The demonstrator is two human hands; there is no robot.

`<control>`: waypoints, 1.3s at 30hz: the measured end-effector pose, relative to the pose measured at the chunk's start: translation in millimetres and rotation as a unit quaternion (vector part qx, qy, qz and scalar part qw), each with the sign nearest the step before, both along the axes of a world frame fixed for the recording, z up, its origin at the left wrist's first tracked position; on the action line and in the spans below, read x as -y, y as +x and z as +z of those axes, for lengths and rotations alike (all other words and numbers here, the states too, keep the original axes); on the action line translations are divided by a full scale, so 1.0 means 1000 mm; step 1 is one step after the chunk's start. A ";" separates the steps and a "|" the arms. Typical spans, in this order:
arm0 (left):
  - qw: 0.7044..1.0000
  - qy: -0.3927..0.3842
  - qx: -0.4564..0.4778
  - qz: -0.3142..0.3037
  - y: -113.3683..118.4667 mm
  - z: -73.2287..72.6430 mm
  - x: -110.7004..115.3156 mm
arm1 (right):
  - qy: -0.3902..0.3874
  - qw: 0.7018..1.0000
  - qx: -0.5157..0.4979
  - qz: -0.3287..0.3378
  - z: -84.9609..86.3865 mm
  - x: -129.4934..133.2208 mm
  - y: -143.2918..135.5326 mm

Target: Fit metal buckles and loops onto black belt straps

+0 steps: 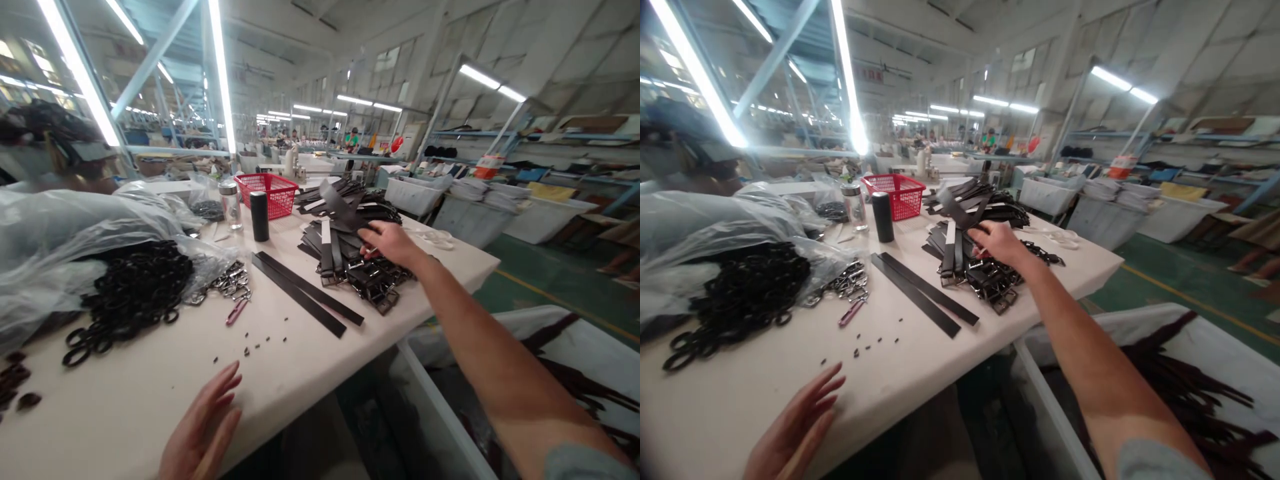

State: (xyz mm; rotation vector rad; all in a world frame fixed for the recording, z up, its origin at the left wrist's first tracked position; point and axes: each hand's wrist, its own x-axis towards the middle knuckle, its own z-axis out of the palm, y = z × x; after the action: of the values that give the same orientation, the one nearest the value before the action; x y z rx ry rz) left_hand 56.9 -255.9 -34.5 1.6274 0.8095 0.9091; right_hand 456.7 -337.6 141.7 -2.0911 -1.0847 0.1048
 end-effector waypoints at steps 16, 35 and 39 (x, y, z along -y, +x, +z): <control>0.978 0.194 -0.057 -0.055 -0.009 -0.009 -0.017 | -0.292 0.935 0.200 -0.025 -0.134 -0.104 -0.084; 0.987 -0.085 -0.003 -0.139 0.004 0.013 -0.019 | 0.048 0.995 0.022 0.086 -0.092 0.001 -0.157; 0.943 -0.251 0.160 -0.147 0.013 0.026 -0.026 | 0.007 0.964 -0.146 0.221 -0.096 0.050 -0.189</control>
State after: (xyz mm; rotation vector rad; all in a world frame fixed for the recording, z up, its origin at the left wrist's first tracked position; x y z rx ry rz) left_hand 69.5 -230.1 -8.0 1.0792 0.4975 0.6604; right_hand 267.9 -387.1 45.8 -1.7184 -1.3385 0.6011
